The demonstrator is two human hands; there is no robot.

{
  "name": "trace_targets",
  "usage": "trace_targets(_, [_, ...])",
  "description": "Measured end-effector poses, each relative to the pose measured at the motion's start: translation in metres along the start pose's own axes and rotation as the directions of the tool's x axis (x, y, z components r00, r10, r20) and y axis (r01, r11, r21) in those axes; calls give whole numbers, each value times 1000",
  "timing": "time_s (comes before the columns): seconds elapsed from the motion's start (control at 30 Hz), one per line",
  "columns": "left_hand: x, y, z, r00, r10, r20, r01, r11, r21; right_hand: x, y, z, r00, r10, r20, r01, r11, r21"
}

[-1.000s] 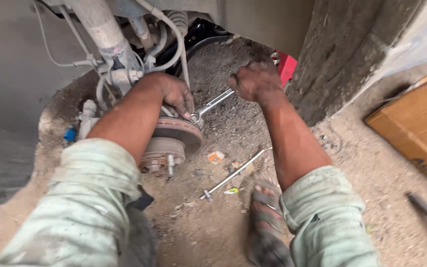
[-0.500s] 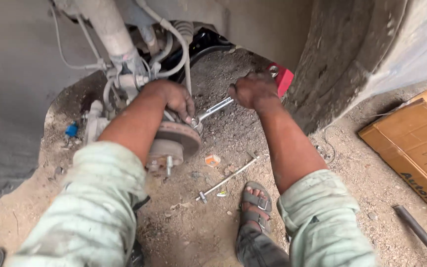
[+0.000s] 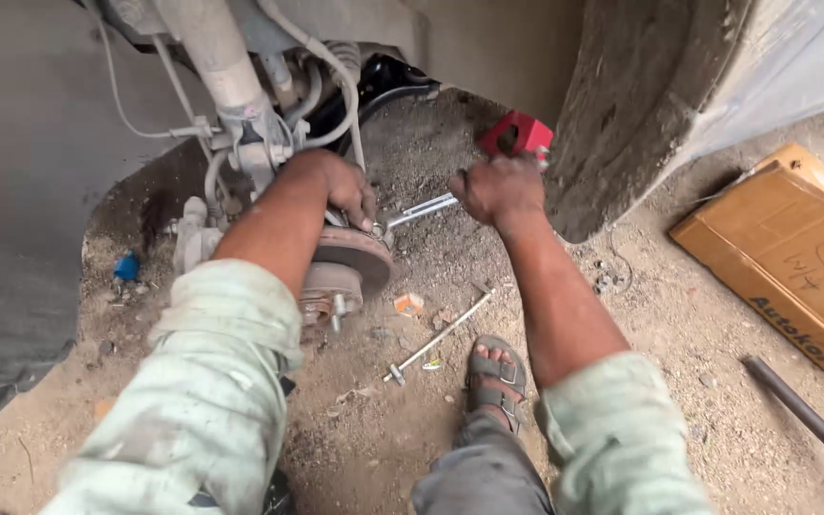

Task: The person uses a wrench and an impact driver to loosen and remove bolts from the suspension and brake assembly of a vehicle, handling the brake rotor and caliper by hand to access the rear components.

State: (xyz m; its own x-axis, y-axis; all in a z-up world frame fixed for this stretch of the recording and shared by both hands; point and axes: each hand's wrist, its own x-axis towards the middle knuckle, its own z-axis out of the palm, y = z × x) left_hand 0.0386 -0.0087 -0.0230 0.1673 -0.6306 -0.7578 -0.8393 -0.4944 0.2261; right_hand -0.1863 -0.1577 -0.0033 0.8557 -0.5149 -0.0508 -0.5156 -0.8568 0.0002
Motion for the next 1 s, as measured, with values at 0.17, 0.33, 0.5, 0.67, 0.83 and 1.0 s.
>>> trace_targets(0.17, [-3, -2, -2, 998, 19, -57, -12, 991, 132, -17, -4, 0, 999, 10, -50, -13, 998, -57])
trace_targets(0.33, [9, -5, 0, 998, 55, -8, -54, 992, 113, -23, -2, 9, 994, 104, -18, -104, 994, -37])
trace_targets(0.5, [10, -9, -8, 995, 97, 9, -98, 992, 78, -32, -5, 4, 988, 84, -127, -89, 995, -35])
trace_targets(0.67, [5, 0, 0, 996, 74, 43, -74, 997, 7, -45, -10, 4, 989, 108, -97, -111, 993, -25])
trace_targets(0.83, [-2, 11, 13, 998, 52, 18, -53, 996, 65, -56, -16, 6, 983, 170, -63, -173, 984, -40])
trace_targets(1.0, [2, 9, 2, 992, 127, -13, -125, 985, 116, -56, -15, 2, 979, 199, -34, -200, 978, -58])
